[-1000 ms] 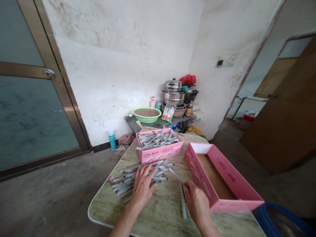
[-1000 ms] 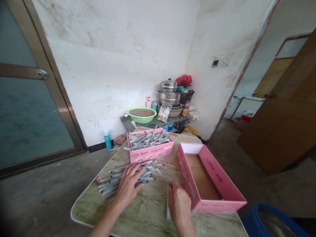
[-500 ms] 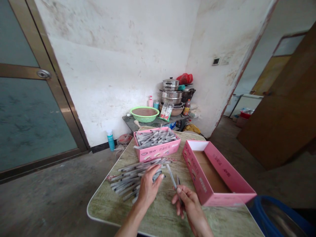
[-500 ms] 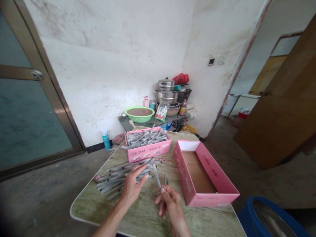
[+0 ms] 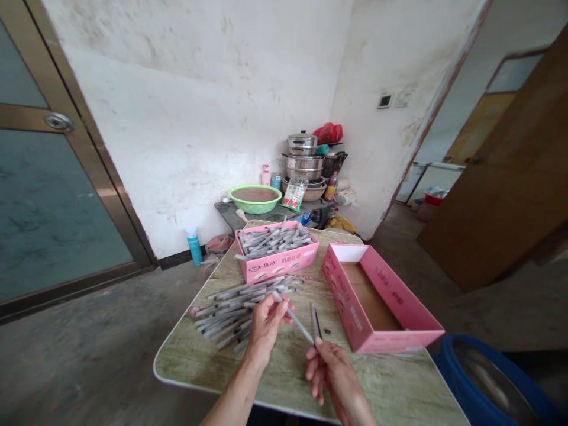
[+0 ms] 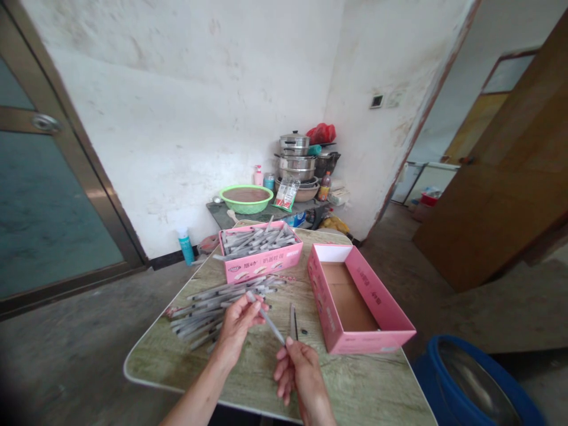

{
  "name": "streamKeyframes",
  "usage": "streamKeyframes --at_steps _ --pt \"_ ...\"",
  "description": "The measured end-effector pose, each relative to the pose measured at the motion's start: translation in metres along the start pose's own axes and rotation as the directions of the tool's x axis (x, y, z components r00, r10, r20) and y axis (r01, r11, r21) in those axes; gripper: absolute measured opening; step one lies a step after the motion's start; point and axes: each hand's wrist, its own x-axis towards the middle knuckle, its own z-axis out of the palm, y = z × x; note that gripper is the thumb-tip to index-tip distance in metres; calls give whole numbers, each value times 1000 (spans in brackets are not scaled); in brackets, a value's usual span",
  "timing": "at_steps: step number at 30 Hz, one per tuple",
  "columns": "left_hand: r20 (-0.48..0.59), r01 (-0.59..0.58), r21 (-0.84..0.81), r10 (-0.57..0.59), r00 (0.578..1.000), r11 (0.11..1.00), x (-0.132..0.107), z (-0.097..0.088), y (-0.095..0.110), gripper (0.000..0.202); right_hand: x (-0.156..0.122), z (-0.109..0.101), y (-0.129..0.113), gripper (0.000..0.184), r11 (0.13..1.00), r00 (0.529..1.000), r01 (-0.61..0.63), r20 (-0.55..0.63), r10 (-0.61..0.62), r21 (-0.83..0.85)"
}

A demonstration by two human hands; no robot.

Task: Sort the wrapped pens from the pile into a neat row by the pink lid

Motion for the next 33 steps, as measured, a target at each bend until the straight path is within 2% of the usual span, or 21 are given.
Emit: streamKeyframes --at_steps 2,5,7,9,11,13,15,17,19,22,27,33 --pt "19 23 1 -23 1000 1000 -2 -4 1 34 -2 -1 1 54 999 999 32 0 -32 26" --pt "103 62 31 -65 993 998 -3 -13 5 28 -4 -5 2 52 997 998 53 -29 -52 51" --pt "185 61 130 -85 979 990 -3 -19 9 22 -4 -11 2 51 998 996 50 -73 -48 36" --pt "286 -9 318 -87 954 948 -4 -22 12 16 -3 -17 3 52 999 990 48 -130 -50 -17" --pt "377 -158 537 -68 924 829 -7 -20 15 13 -1 -22 4 52 995 981 50 -181 -66 -90" --pt "435 -310 709 -48 899 633 -12 -14 18 19 0 -25 4 53 987 974 61 -208 -91 -146" --pt "463 -394 803 -51 885 448 -17 -6 22 22 0 -26 2 53 979 968 89 -216 -129 -186" --pt "485 -434 828 -65 872 354 -21 0 25 16 0 -27 0 53 971 963 109 -218 -156 -214" --pt "516 -461 813 -74 853 354 -23 2 25 17 -1 -27 -3 53 968 964 117 -211 -164 -221" --pt "566 -486 767 -83 821 419 -23 -1 22 24 -4 -29 -8 52 969 969 129 -180 -168 -209" --pt "579 -442 752 -169 797 489 -23 -8 15 33 -9 -33 -11 53 943 973 176 -93 -209 -283" --pt "601 -435 736 -207 772 518 -23 -11 14 38 -13 -41 -15 50 939 990 137 29 -135 -315"
